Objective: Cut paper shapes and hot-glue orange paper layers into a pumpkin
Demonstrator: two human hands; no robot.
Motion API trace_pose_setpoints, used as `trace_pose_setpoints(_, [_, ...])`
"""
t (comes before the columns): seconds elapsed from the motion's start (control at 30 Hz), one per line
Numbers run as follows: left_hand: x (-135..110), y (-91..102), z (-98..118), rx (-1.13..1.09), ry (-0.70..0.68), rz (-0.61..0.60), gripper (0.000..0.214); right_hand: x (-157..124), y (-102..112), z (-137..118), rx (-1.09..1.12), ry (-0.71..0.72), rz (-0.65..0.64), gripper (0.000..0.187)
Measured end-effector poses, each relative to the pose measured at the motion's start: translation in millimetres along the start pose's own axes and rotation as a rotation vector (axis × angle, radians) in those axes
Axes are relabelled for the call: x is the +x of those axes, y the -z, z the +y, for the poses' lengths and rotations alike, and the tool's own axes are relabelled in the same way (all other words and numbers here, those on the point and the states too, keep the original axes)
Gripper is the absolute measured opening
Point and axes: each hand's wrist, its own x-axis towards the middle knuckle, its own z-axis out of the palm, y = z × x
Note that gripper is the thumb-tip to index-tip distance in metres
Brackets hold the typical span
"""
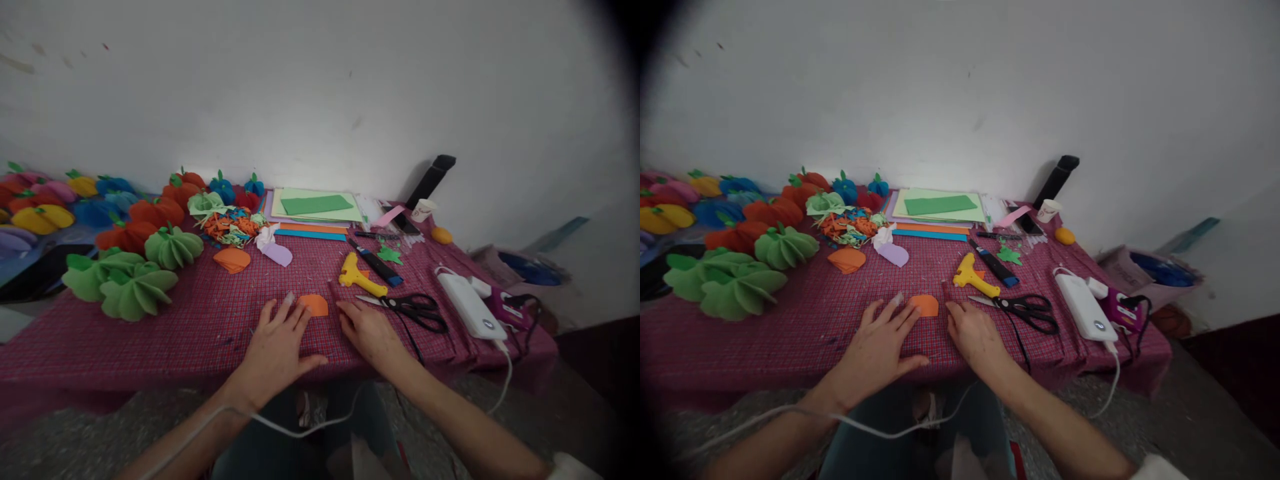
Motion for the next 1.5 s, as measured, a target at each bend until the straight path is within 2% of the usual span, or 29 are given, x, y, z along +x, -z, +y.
trace_pose_setpoints(0.1, [0.0,0.3,0.2,0.002,0.0,0.003,0.073,-0.4,-2.5,-6.4,0.031,0.037,0.018,0.034])
trace_pose_setpoints(0.27, [-0.7,-0.6,0.2,0.004,-0.004,-0.007,0.075,-1.6,-6.1,-18.2,-0.014,0.128,-0.073,0.031])
trace_pose_setpoints(0.63, [-0.1,0.4,0.4,0.005,-0.008,0.011,0.074,-3.8,6.5,-20.3,-0.127,-0.02,-0.09,0.029])
trace_pose_setpoints(0.8, [-1.2,0.2,-0.4,-0.024,-0.009,0.03,0.073,-6.8,8.6,-17.7,-0.094,-0.021,-0.052,0.029])
trace_pose_setpoints(1.03, [-4.5,8.7,-3.0,-0.03,-0.005,0.054,0.071,-6.3,5.0,-14.4,0.03,0.047,-0.028,0.032])
trace_pose_setpoints(1.27, [-4.7,7.6,-4.9,-0.021,-0.025,0.026,0.067,-13.4,-6.1,-26.0,0.037,0.124,-0.033,0.033])
trace_pose_setpoints(1.5, [-3.0,9.6,-4.1,-0.021,-0.034,-0.001,0.066,-12.8,-5.3,-27.5,0.002,0.047,-0.057,0.032])
